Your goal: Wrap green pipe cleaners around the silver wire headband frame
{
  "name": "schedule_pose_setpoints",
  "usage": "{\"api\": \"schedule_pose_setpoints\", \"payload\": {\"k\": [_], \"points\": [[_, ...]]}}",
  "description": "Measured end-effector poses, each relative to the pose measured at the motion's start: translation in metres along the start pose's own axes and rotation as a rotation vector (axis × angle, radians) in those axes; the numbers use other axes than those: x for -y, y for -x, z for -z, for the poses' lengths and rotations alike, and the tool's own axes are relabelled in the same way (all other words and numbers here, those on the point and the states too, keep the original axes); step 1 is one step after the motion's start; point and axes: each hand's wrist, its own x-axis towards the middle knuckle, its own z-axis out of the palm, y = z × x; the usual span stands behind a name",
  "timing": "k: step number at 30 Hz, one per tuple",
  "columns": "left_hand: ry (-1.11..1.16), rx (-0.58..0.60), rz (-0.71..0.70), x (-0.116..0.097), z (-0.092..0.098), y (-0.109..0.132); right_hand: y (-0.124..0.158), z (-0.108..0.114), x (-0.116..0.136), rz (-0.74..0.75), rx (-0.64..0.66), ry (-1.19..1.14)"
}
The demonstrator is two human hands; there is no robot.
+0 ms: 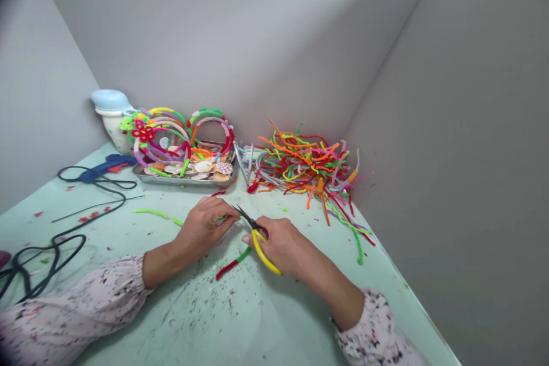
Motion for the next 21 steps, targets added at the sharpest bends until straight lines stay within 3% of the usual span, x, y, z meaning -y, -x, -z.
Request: {"api": "schedule_pose_setpoints", "payload": {"k": [15,21], "points": [[-0.025,0.08,0.036,0.001,-0.002,0.0,-0.001,0.001,0.001,-0.014,0.044,0.051],[-0.036,0.079,0.068,0.0,0.0,-0.001,-0.004,0.015,-0.007,-0.119,-0.004,0.272]]}}
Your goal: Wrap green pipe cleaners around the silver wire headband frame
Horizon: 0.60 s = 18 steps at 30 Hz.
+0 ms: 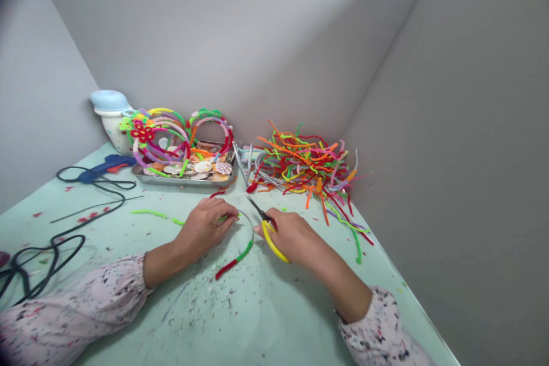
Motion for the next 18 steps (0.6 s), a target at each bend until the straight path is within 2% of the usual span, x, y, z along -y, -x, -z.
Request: {"api": "schedule_pose_setpoints", "payload": {"k": [3,6,11,18], "points": [[0.005,-0.012,0.003,-0.002,0.001,0.0,-0.007,0.004,-0.014,-0.168,-0.012,0.201],[0.023,-0.026,-0.011,-0.005,0.004,0.0,-0.012,0.006,-0.024,-0.272,0.044,0.314],[0.034,-0.027,-0.026,-0.009,0.008,0.0,-0.014,0.008,-0.029,-0.291,0.1,0.355],[0.032,-0.004,-0.1,-0.014,0.01,0.001,-0.013,0.006,-0.032,-0.272,0.104,0.332]]}}
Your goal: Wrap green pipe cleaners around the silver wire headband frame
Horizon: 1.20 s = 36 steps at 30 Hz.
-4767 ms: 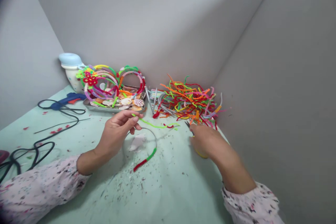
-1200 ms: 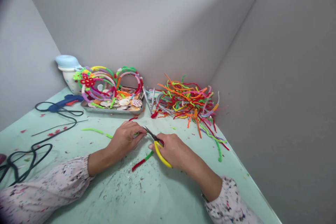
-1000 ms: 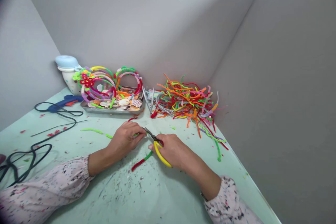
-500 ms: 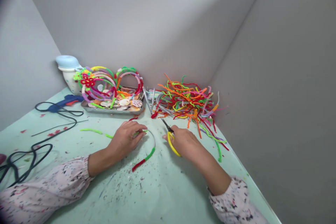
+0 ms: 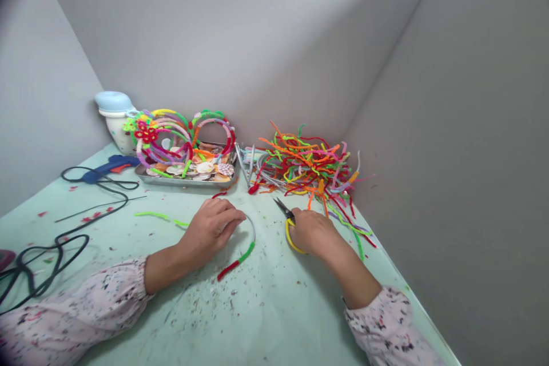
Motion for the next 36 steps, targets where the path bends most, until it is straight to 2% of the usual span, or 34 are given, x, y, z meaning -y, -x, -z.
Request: {"api": "schedule_pose_setpoints", "payload": {"k": [6,14,17,20,22,24,26,29,31,33,36], "points": [[0.005,0.054,-0.005,-0.004,-0.001,0.001,0.005,0.004,0.001,-0.002,0.005,0.021],[0.013,0.067,-0.026,0.0,-0.004,0.002,0.002,0.001,-0.003,0.016,0.025,0.047],[0.028,0.056,-0.053,-0.003,-0.002,0.002,0.003,0.0,-0.001,0.045,-0.076,0.004],[0.048,0.054,-0.125,-0.011,0.0,0.004,0.006,0.0,0.01,0.213,-0.257,-0.236],[0.063,0.047,-0.204,-0.019,0.001,0.007,0.01,0.0,0.022,0.35,-0.221,-0.532],[0.087,0.031,-0.303,-0.029,0.002,0.01,0.015,-0.001,0.034,0.454,-0.024,-0.847],[0.136,0.067,-0.405,-0.038,0.003,0.012,0.02,-0.003,0.045,0.506,0.2,-1.133],[0.226,0.146,-0.511,-0.049,0.004,0.016,0.028,-0.007,0.056,0.432,0.438,-1.518],[0.297,0.223,-0.569,-0.055,0.004,0.019,0.03,-0.008,0.059,0.418,0.518,-1.696],[0.357,0.317,-0.609,-0.06,0.005,0.022,0.028,-0.008,0.057,0.405,0.463,-1.803],[0.47,0.401,-0.619,-0.067,0.009,0.025,0.019,-0.01,0.05,0.33,0.252,-1.82]]}}
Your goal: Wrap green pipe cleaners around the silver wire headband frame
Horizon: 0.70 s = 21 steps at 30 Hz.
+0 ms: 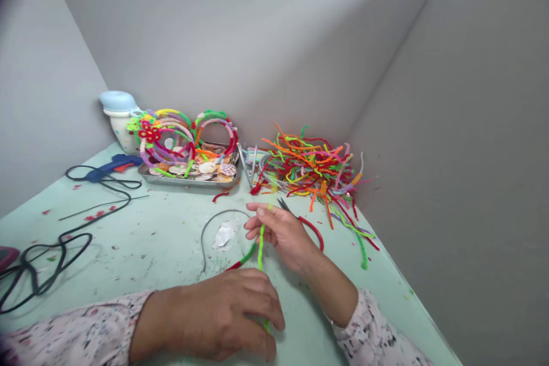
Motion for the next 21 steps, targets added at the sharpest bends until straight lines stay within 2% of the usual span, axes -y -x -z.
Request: {"api": "schedule_pose_setpoints", "payload": {"k": [2,3,5,7,9,11,14,21], "points": [[0.071,-0.055,0.036,-0.004,0.002,-0.002,-0.005,0.008,-0.002,0.019,-0.067,0.062],[0.112,-0.121,0.09,-0.005,0.004,-0.003,-0.006,0.011,-0.004,0.02,-0.078,0.095],[0.176,-0.357,0.234,0.0,0.01,-0.003,-0.008,0.013,-0.007,-0.013,-0.061,0.144],[0.183,-0.618,0.494,0.013,0.016,-0.002,-0.007,0.009,-0.009,-0.04,0.001,0.2],[0.305,-0.788,0.772,0.031,0.023,0.001,-0.004,0.001,-0.011,-0.091,0.094,0.251],[0.496,-0.836,0.89,0.047,0.028,0.005,-0.001,-0.007,-0.014,-0.153,0.151,0.293],[0.678,-0.835,0.962,0.062,0.03,0.009,0.003,-0.016,-0.019,-0.204,0.218,0.336],[0.931,-0.926,0.865,0.061,0.024,0.008,0.006,-0.018,-0.027,-0.197,0.246,0.473]]}}
